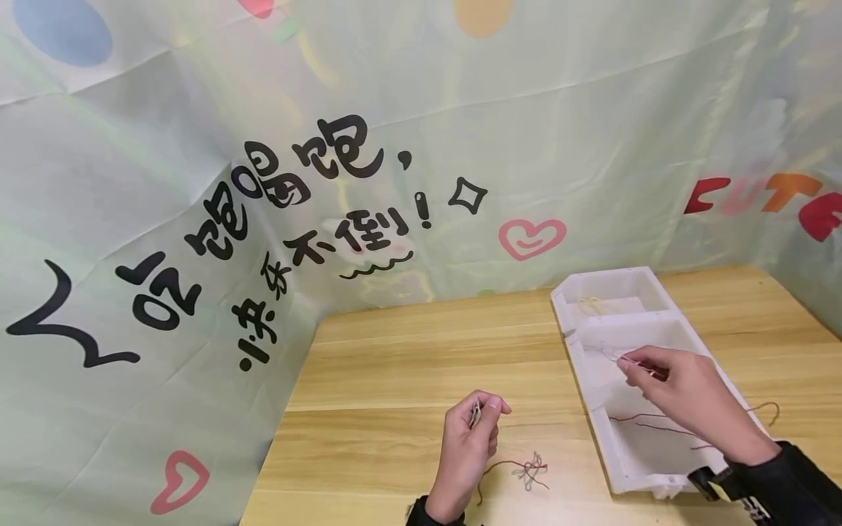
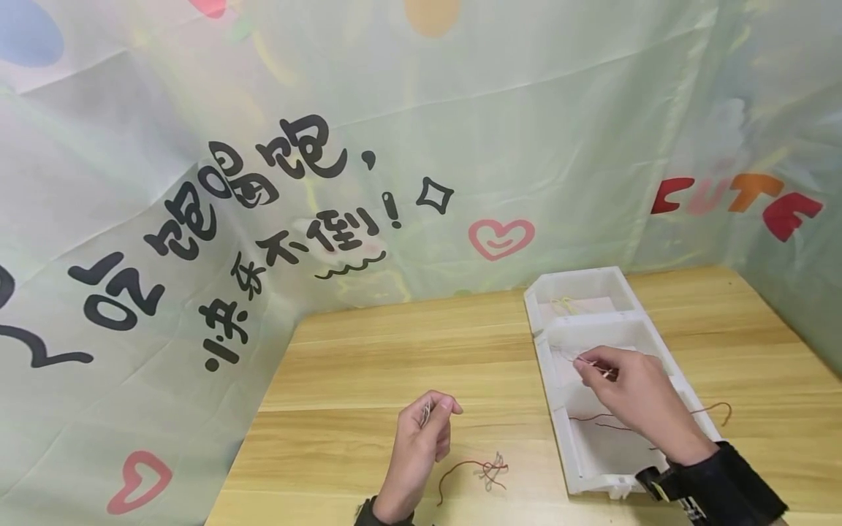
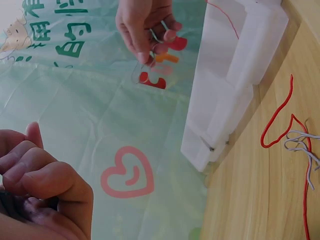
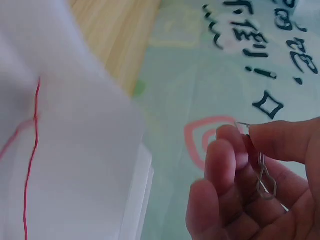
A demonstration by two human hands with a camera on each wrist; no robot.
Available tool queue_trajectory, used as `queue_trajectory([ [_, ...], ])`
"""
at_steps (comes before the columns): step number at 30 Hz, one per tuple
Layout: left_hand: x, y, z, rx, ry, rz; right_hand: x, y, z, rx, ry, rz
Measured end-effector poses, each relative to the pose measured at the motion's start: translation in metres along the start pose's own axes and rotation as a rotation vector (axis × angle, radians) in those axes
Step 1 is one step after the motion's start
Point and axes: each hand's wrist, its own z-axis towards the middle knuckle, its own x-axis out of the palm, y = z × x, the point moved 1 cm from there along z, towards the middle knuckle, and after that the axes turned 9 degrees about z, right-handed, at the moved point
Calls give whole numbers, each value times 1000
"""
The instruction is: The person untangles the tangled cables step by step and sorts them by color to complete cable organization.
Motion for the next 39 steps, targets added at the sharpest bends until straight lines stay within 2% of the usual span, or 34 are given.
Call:
queue_trajectory([
  [3,0,0,0,7,5,3,-7,-8,4,-1,-23,-54],
  [6,-1,0,0,16,6,9,-12,-15,8,15,-11,-90],
  [14,0,1,0,9,-3,16,-23,-30,18,112,42,-152],
  [24,0,1,1,10,27,22,-23,-21,14,148,33,-142],
  [27,0,2,0,13,56,13,-21,-13,12,120,14,-127],
  [31,0,1,0,8,85,-6,-17,0,9,33,-46,-90],
  [39,4,2,1,38,90,10,7,34,-3,-122,-108,48],
])
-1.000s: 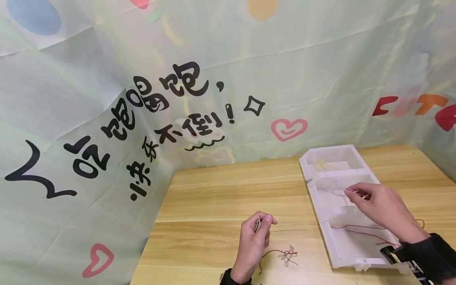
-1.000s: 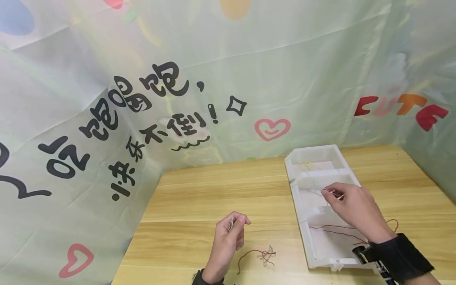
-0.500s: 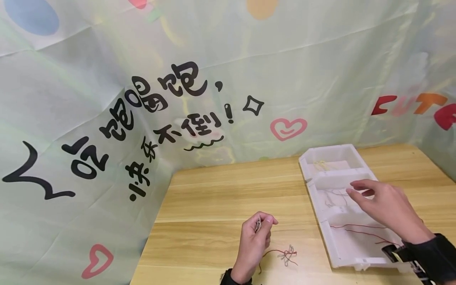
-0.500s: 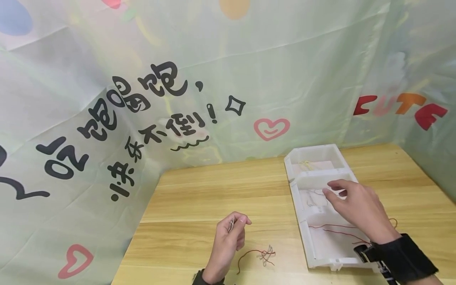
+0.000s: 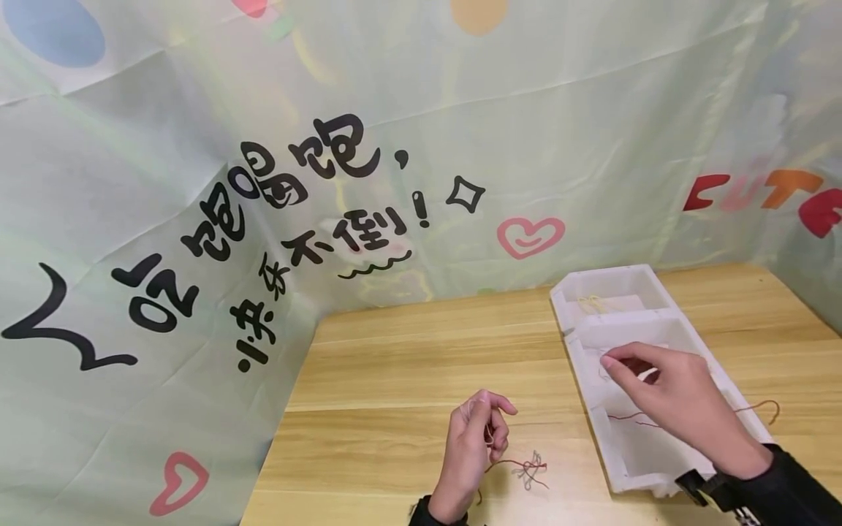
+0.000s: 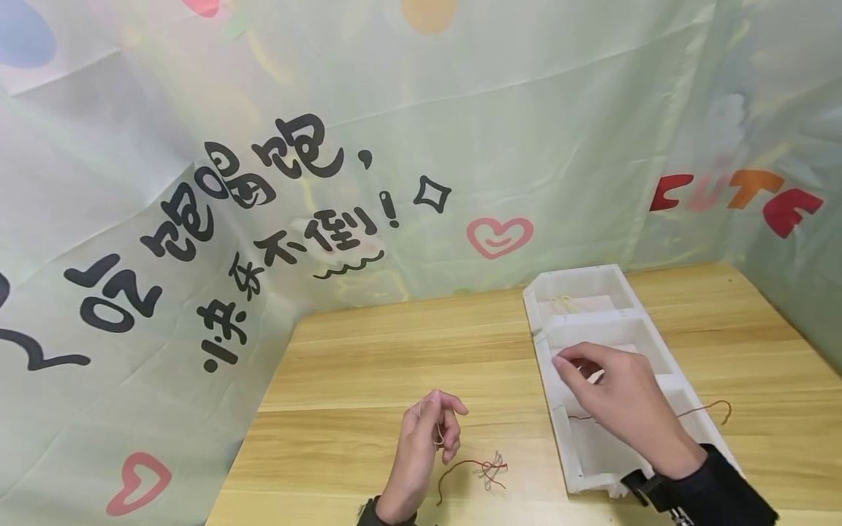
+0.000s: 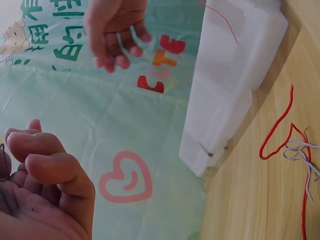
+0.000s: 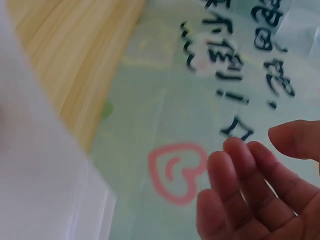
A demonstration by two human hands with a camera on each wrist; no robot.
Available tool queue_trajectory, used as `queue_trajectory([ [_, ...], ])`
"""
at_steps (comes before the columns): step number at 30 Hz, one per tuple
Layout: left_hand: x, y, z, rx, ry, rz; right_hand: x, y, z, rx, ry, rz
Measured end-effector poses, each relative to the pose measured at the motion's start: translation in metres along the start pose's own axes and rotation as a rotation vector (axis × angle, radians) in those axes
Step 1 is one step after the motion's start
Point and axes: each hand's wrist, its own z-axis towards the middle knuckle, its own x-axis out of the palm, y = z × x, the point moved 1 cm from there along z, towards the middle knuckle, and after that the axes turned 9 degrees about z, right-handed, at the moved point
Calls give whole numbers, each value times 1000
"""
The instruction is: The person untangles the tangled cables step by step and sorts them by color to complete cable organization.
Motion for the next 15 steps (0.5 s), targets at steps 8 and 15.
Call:
queue_trajectory([
  [8,5,-1,-1,65,38,-17,32,39,-8,-99,47,130],
  [15,11,-2,-1,118,68,-25,61,62,-11,-222,242,292],
])
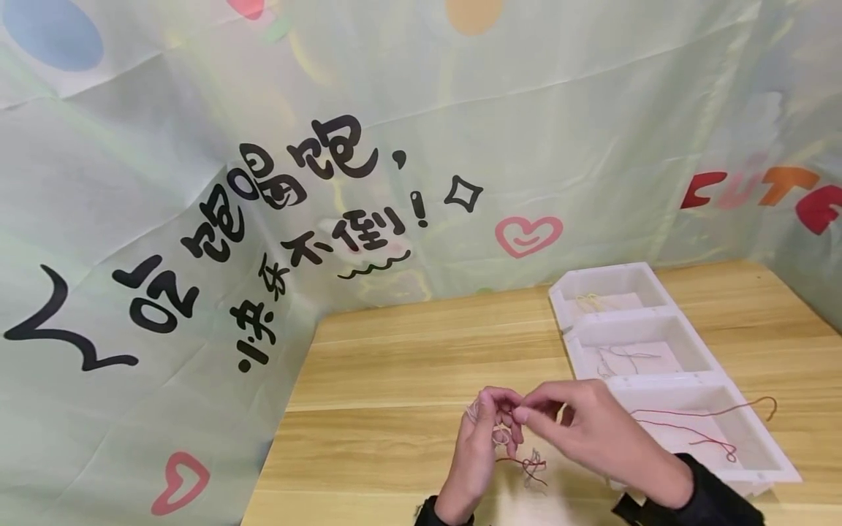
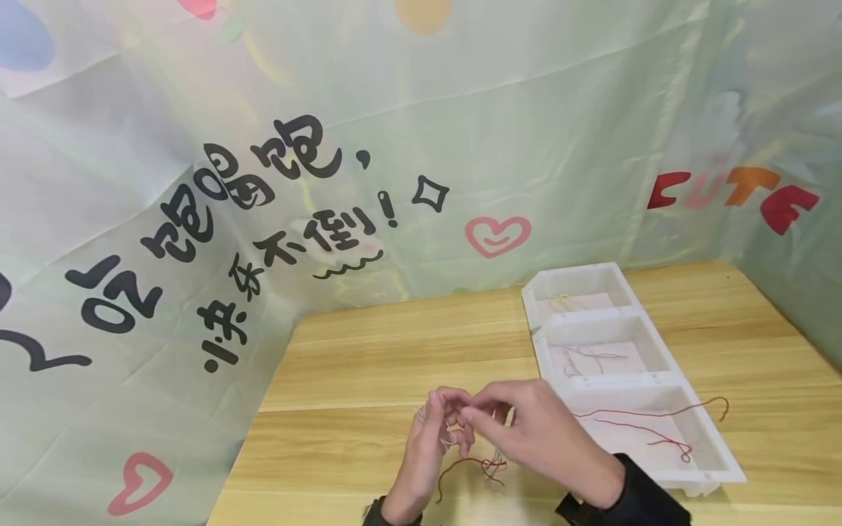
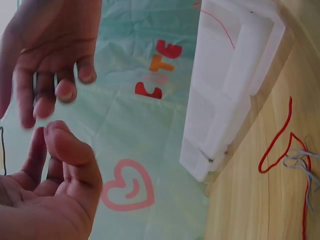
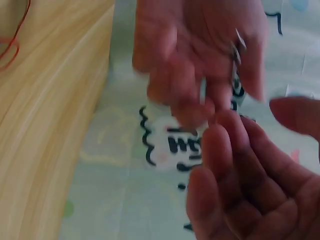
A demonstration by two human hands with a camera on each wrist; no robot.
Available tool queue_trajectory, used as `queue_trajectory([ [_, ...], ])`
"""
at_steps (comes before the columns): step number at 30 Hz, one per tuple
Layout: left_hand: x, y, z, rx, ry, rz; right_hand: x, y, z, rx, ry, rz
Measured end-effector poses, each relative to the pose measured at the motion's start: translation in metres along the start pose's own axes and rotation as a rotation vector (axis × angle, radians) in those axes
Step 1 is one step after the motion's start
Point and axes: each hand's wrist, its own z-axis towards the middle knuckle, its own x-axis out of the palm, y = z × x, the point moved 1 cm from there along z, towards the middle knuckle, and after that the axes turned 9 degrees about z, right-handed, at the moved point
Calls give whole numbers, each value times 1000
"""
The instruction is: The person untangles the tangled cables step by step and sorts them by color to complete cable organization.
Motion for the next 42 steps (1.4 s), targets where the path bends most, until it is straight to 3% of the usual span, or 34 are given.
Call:
queue_trajectory([
  [6,5,-3,-3,0,35,3,19,-2,-3,-64,177,83],
  [10,5,-3,-4,10,67,47,21,-3,-4,-102,183,104],
  [16,4,2,-5,16,100,56,13,-4,-4,-125,146,34],
  [25,-2,4,-7,-38,85,78,-13,-16,-6,-35,87,-50],
  [31,-5,5,-9,-82,22,101,-41,-39,-12,122,27,-195],
  [36,-5,6,-10,-100,-2,112,-62,-57,-16,268,31,-232],
  [42,-4,12,-10,-125,-8,170,-80,-73,-19,315,1,-318],
])
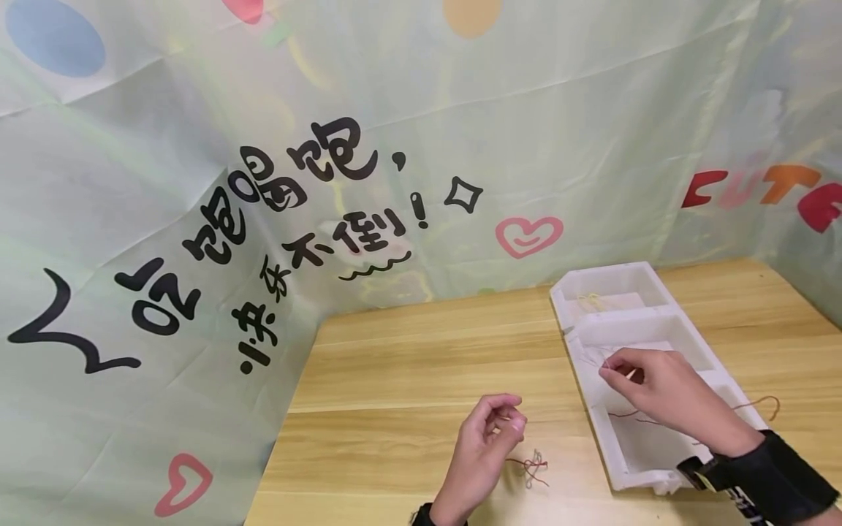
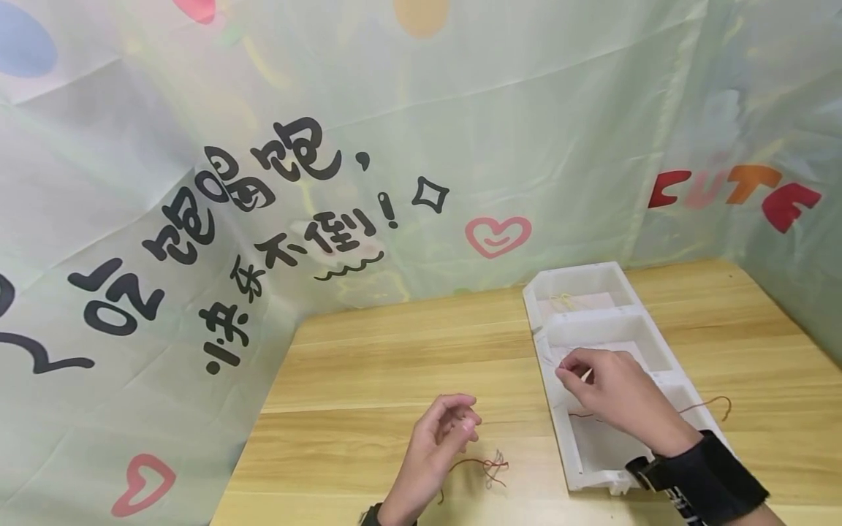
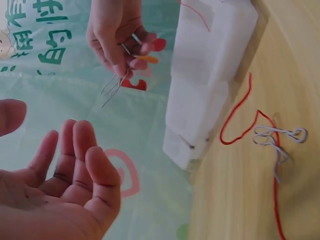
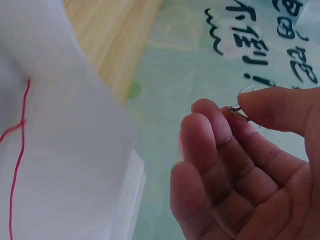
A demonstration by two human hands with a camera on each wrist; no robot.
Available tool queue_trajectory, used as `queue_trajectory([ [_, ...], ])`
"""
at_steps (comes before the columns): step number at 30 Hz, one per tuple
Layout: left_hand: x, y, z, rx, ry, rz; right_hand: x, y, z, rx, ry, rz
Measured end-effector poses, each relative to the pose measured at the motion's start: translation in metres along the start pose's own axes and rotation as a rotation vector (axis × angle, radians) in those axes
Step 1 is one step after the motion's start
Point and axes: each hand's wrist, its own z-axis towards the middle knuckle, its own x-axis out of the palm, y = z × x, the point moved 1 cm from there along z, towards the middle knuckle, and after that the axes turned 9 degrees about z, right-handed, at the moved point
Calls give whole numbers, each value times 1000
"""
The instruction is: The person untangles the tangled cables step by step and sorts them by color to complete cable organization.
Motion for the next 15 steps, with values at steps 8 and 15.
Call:
queue_trajectory([
  [8,-1,14,-2,-97,53,138,-15,-20,1,109,-9,-111],
  [15,0,24,-5,-175,166,211,-23,-16,-1,189,-65,-189],
])
